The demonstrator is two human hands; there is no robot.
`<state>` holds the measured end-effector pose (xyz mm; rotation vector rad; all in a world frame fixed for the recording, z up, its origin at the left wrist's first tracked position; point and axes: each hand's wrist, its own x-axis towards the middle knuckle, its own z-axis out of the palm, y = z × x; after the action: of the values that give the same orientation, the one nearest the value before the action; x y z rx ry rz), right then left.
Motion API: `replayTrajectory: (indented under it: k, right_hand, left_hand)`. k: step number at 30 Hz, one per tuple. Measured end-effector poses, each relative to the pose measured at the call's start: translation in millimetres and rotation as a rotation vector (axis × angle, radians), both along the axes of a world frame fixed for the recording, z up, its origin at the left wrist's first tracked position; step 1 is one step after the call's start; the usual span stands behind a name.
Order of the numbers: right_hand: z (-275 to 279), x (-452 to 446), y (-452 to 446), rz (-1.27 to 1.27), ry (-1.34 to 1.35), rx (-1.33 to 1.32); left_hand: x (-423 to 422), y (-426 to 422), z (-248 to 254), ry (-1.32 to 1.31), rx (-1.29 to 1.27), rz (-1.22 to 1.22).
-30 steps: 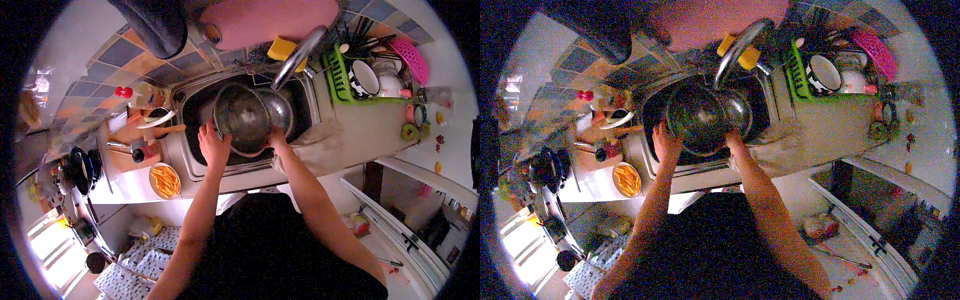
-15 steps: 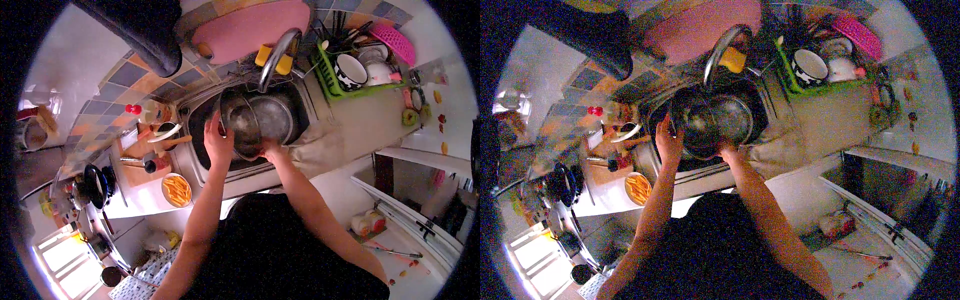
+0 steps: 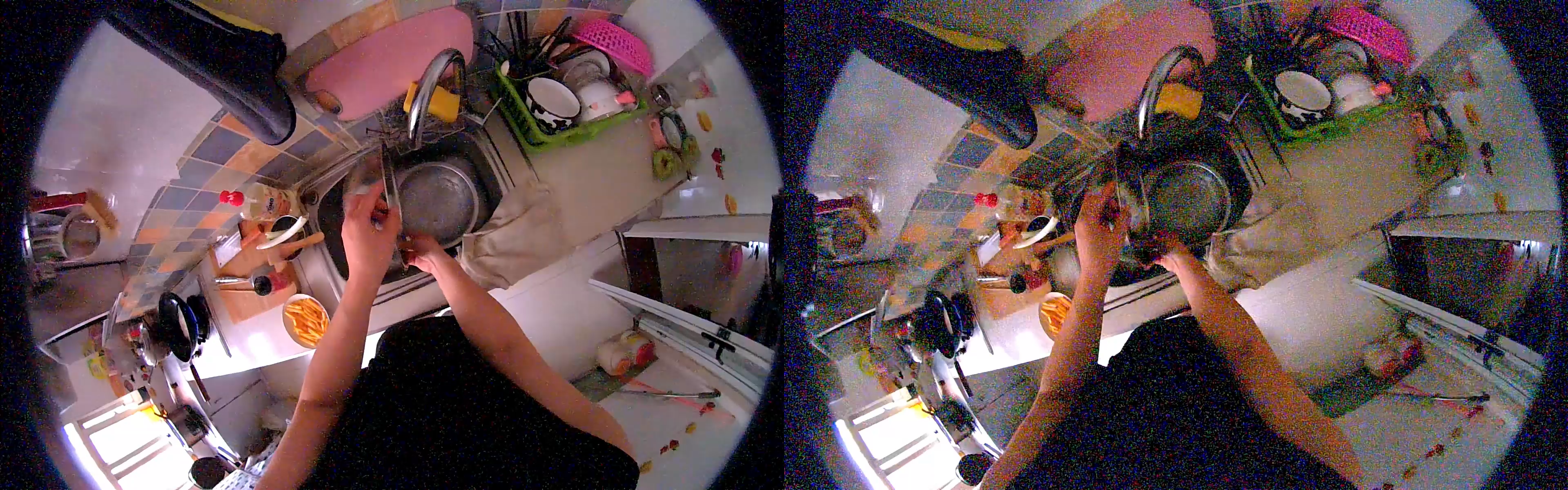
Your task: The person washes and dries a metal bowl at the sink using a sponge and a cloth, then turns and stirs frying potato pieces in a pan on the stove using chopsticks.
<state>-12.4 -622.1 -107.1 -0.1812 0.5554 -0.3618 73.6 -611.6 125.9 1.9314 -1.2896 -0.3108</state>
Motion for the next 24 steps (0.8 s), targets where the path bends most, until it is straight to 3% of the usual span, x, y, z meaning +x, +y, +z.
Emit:
replayTrajectory:
  k: [6, 9, 13, 14, 18, 20, 22, 24]
  right_hand:
    - [17.6, 14.1, 5.2, 0.023, -0.019, 0.081]
    - [35.2, 8.5, 4.5, 0.085, -0.151, -0.055]
    - [18.3, 1.0, 5.9, 0.015, 0.078, 0.007]
    - [10.9, -3.6, 4.3, 0.036, 0.126, 0.002]
    - [19.2, -27.5, 1.1, 0.059, 0.313, -0.081]
    - [7.5, -39.3, -1.0, 0.067, 0.324, -0.179]
    - [38.0, -41.1, -0.3, 0.032, 0.576, -0.358]
    - [75.3, -41.3, 4.3, -0.098, 0.754, -0.518]
  left_hand:
    - [0.8, 8.5, 19.2, -0.01, 0.015, -0.034]
    - [19.7, 17.4, 12.0, 0.07, 0.004, -0.027]
    - [62.7, 46.8, 5.0, 0.245, 0.047, 0.086]
    - [85.2, 55.2, -26.1, 0.314, -0.096, 0.048]
    - [127.0, 88.3, -63.4, 0.506, -0.095, 0.114]
    - [147.9, 100.2, -95.0, 0.401, -0.06, 0.081]
    - [155.3, 105.3, -117.7, 0.277, 0.025, 0.083]
    - [137.1, 104.4, -102.9, 0.047, -0.043, 0.132]
